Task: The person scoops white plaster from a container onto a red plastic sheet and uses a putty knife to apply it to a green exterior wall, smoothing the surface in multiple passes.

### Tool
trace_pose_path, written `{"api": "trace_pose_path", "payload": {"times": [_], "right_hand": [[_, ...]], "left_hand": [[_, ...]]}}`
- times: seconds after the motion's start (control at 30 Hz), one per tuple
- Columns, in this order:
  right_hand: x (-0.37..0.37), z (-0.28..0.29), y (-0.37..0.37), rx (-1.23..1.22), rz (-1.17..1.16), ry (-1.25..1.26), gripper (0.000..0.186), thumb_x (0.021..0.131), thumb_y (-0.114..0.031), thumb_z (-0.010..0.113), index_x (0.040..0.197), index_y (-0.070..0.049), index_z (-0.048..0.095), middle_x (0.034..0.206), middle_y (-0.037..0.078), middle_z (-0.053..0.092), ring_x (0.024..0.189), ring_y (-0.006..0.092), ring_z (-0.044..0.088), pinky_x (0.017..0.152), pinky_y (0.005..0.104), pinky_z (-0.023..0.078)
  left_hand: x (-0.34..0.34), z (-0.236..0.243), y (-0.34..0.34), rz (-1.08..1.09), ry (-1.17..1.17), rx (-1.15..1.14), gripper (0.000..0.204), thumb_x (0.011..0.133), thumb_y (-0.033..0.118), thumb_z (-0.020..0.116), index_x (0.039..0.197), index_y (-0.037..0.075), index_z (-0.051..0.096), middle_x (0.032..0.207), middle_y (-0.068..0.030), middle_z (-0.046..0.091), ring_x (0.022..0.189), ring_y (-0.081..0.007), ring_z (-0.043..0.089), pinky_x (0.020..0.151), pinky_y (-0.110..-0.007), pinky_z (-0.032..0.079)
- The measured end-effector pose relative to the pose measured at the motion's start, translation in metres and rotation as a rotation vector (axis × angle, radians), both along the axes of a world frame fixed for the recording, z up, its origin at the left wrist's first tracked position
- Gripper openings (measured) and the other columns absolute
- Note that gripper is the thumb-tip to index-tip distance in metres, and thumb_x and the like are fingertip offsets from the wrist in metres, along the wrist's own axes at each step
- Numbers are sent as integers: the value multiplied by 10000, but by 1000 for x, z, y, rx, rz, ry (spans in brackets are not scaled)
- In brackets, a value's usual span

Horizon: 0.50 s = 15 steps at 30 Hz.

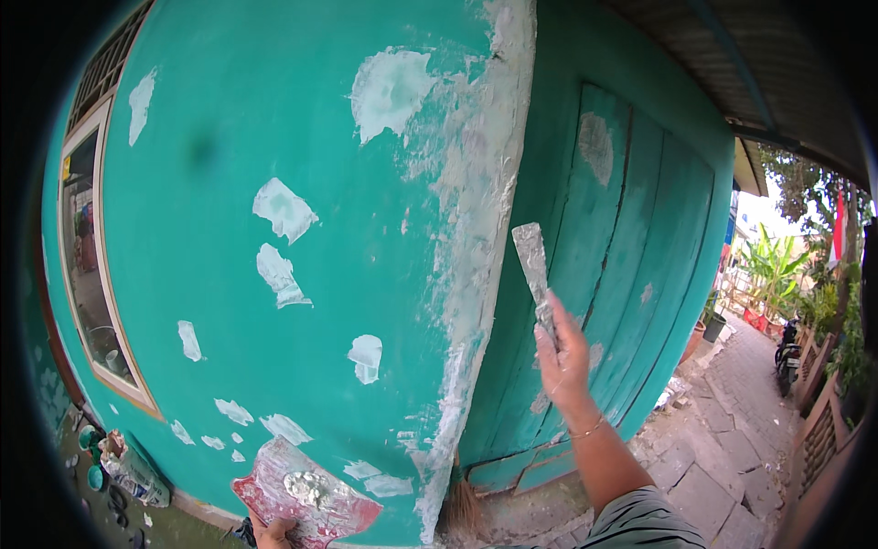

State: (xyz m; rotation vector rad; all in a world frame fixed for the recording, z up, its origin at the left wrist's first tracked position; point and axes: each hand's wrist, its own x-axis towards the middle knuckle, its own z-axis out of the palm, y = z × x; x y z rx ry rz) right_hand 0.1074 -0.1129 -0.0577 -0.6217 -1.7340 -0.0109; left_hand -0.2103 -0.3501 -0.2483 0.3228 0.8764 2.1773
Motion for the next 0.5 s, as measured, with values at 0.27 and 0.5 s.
{"api": "trace_pose_path", "payload": {"times": [0.27, 0.5], "right_hand": [[56, 117, -10, 331, -298, -642, 311, 777, -71, 728, 1082, -131, 718, 808, 51, 565, 704, 223, 540, 780, 341, 368], [31, 216, -22, 617, -589, -951, 210, 756, -227, 758, 955, -158, 765, 744, 48, 620, 757, 224, 609, 815, 382, 351]], "left_hand": [[25, 8, 2, 96, 47, 0, 787, 615, -13, 436, 1398, 20, 367, 1228, -158, 552, 1060, -323, 611, 892, -442, 553], [59, 7, 15, 146, 71, 90, 796, 601, -6, 444, 1393, 2, 363, 1227, -178, 552, 1087, -334, 606, 905, -446, 550]]}}
